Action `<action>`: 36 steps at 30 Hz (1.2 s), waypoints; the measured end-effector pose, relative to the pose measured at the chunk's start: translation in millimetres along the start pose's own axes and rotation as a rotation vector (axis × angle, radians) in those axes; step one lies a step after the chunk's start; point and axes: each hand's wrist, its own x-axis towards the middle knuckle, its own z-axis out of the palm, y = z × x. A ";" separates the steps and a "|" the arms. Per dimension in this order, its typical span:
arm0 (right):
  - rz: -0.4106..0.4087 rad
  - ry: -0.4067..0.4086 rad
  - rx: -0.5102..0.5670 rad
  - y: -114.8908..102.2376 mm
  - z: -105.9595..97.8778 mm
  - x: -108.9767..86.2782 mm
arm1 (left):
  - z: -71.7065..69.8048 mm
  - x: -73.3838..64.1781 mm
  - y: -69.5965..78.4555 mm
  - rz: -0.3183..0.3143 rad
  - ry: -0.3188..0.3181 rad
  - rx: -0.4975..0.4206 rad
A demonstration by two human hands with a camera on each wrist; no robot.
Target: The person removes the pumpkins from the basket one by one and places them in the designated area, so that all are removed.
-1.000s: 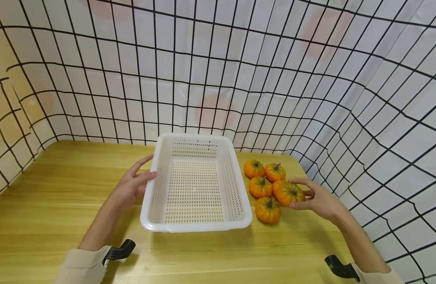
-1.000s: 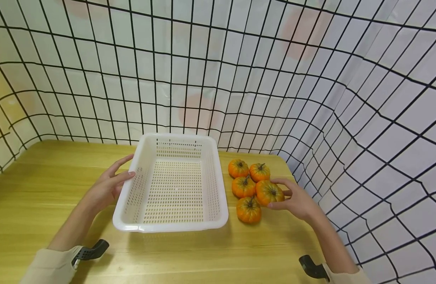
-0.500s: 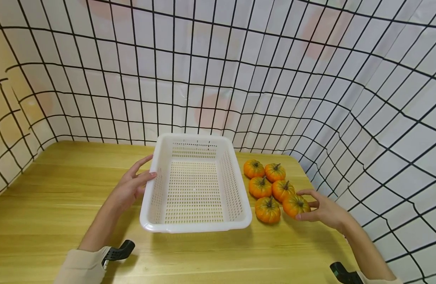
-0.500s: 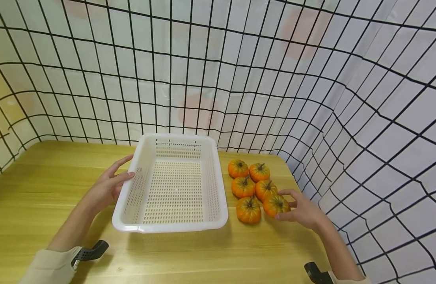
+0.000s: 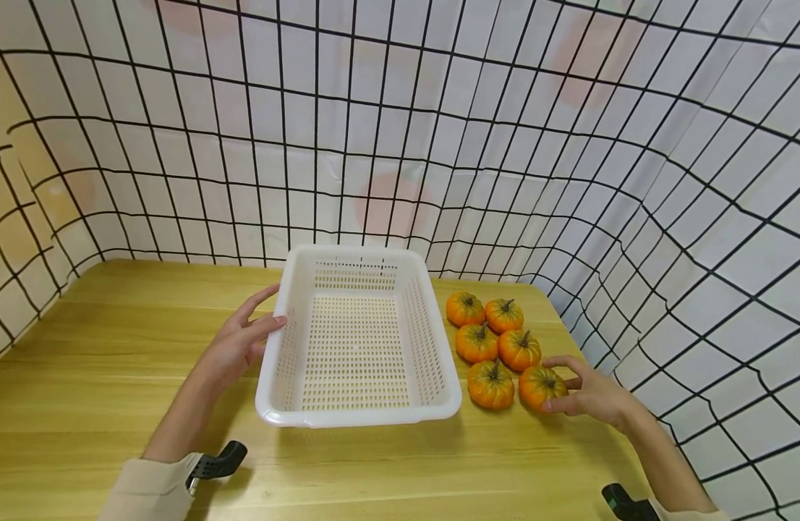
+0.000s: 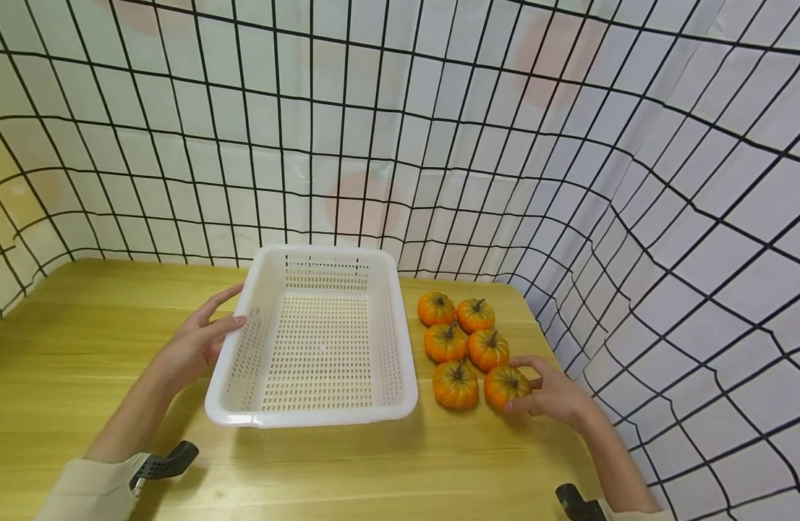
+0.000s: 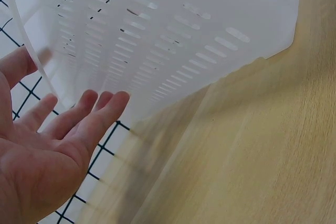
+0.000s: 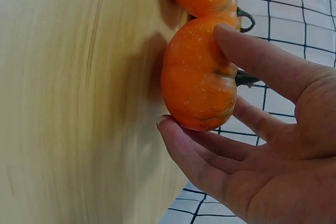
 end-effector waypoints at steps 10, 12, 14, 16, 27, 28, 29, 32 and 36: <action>0.026 -0.018 0.044 6.4 2.6 5.6 | 0.0 0.8 -1.5 0.010 -0.009 -0.007; 0.033 -0.022 0.048 6.8 2.9 6.2 | 0.1 0.9 -1.5 0.011 -0.011 -0.007; 0.041 -0.024 0.048 6.0 3.2 6.5 | 0.2 1.0 -1.4 0.012 -0.009 -0.002; 0.040 -0.029 0.042 5.3 3.1 7.0 | 0.3 0.6 -1.5 0.011 -0.007 0.004; 0.034 -0.020 0.006 2.6 4.0 8.9 | -0.2 -0.1 -1.4 0.002 0.001 -0.004; 0.036 -0.017 0.005 2.3 4.1 9.0 | -0.3 -0.1 -1.3 0.003 0.001 -0.005; 0.040 -0.012 0.006 2.3 4.1 9.4 | -0.3 -0.1 -1.0 0.004 0.002 -0.007; 0.035 -0.014 0.004 2.9 4.0 10.0 | -0.3 -0.2 -0.7 0.003 0.004 -0.001; 0.032 -0.019 0.008 3.1 3.9 10.6 | 0.0 -0.3 -0.8 0.002 0.003 0.001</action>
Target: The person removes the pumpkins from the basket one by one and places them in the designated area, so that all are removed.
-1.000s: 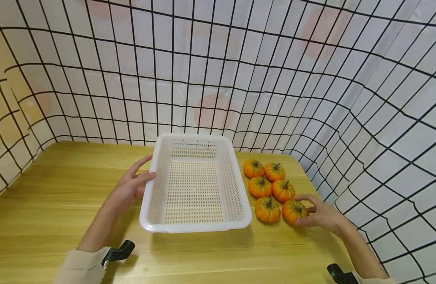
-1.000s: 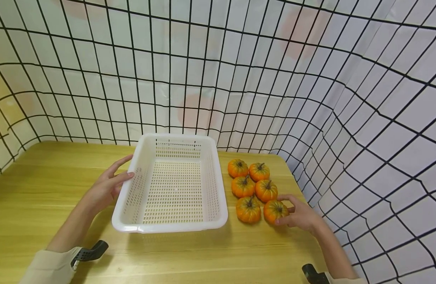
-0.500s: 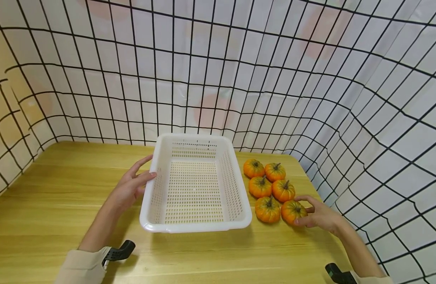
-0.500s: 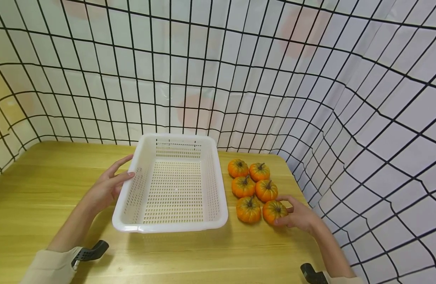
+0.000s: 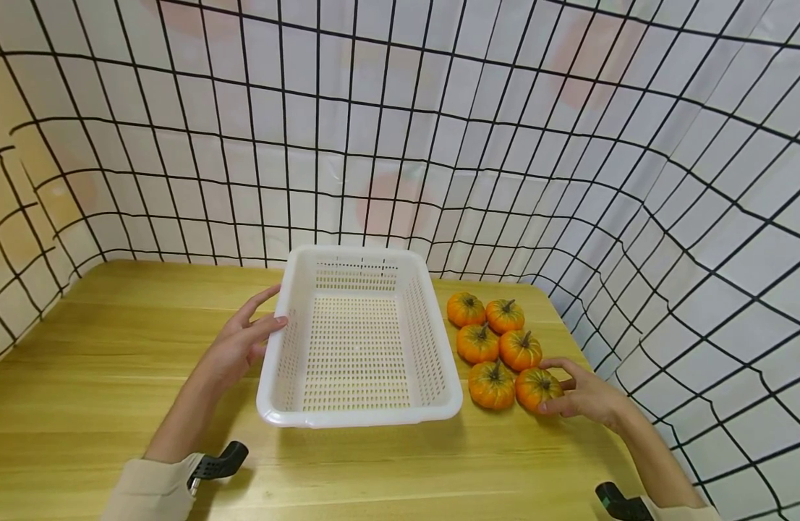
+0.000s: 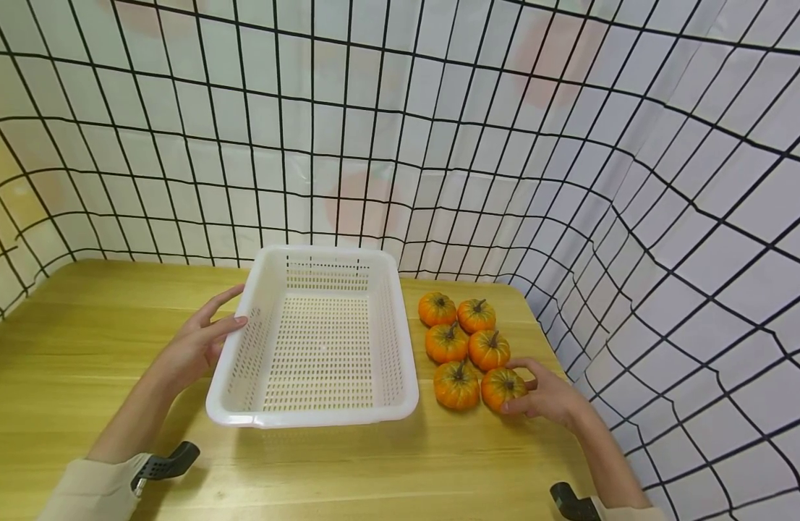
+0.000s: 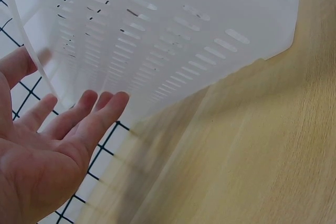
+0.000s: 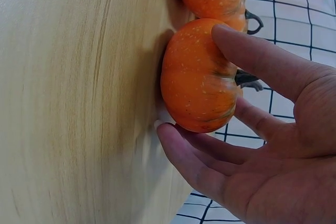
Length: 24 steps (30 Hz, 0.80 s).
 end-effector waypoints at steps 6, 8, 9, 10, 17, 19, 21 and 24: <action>0.014 0.003 -0.014 -0.4 -0.9 0.1 | 0.6 1.3 0.0 0.003 -0.011 -0.002; 0.016 0.001 -0.020 -1.1 -1.7 -0.1 | 1.0 1.6 0.2 0.005 -0.011 0.000; 0.018 -0.003 -0.022 -1.4 -2.3 -0.2 | 1.2 1.6 0.4 0.005 -0.010 0.001; 0.017 -0.009 -0.025 -2.1 -3.1 -0.4 | 1.4 1.6 0.5 0.005 -0.010 0.002; 0.012 -0.020 -0.077 -15.2 -14.6 -3.5 | 1.8 1.5 1.9 -0.003 -0.014 0.005; 0.008 -0.007 -0.111 -22.4 -18.9 -4.3 | 1.1 1.4 2.3 -0.011 -0.013 0.004; 0.000 0.006 -0.144 -30.1 -22.7 -4.6 | 0.2 1.2 2.7 -0.019 -0.012 0.002; -0.016 0.020 -0.168 -42.1 -26.3 -4.6 | -1.4 0.7 2.8 -0.027 -0.016 0.004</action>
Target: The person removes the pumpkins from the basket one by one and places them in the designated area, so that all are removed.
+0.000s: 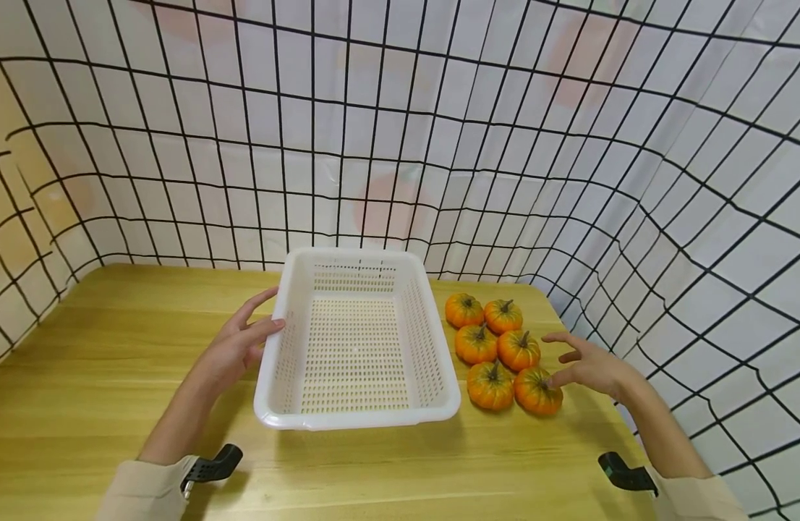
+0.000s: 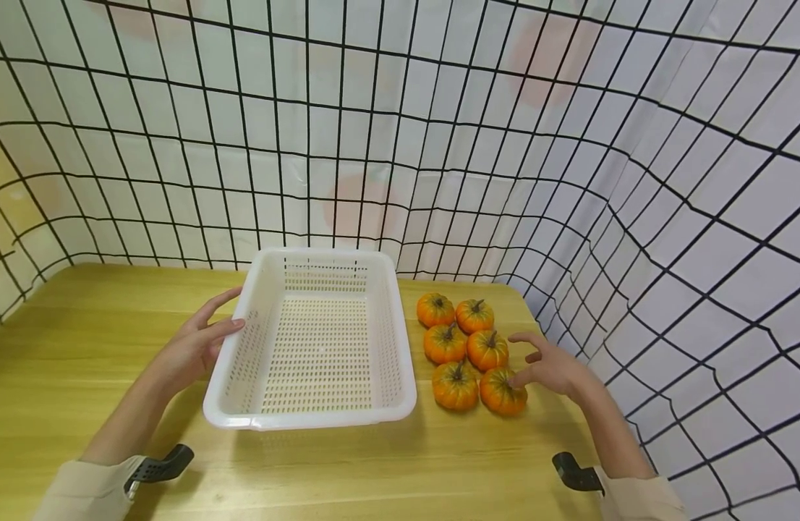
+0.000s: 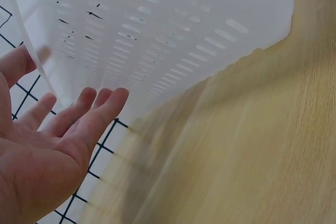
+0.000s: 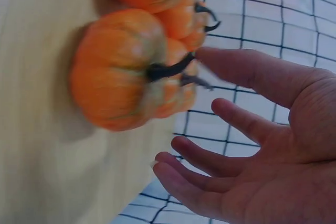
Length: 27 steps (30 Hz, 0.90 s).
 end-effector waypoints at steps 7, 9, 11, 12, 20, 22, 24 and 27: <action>-0.040 0.019 -0.041 -25.2 -2.8 6.3 | -2.9 0.7 1.0 0.009 -0.034 -0.006; -0.050 0.030 -0.060 -32.3 0.1 9.9 | -4.3 1.3 1.7 0.006 -0.044 -0.001; -0.059 0.049 -0.089 -39.9 4.6 14.3 | -6.2 2.2 2.7 0.004 -0.051 0.015; -0.067 0.061 -0.103 -43.9 7.3 16.5 | -6.7 2.6 3.6 0.000 -0.051 0.022; -0.123 0.151 -0.152 -72.8 25.9 36.1 | -7.6 4.5 9.3 -0.029 -0.055 0.071; -0.136 0.179 -0.150 -77.4 32.0 41.9 | -8.9 4.8 9.9 -0.034 -0.062 0.089; -0.145 0.213 -0.150 -80.7 39.9 47.5 | -10.6 5.3 11.0 -0.038 -0.065 0.106; -0.164 0.272 -0.148 -85.4 54.6 55.0 | -12.8 5.4 12.1 -0.048 -0.072 0.132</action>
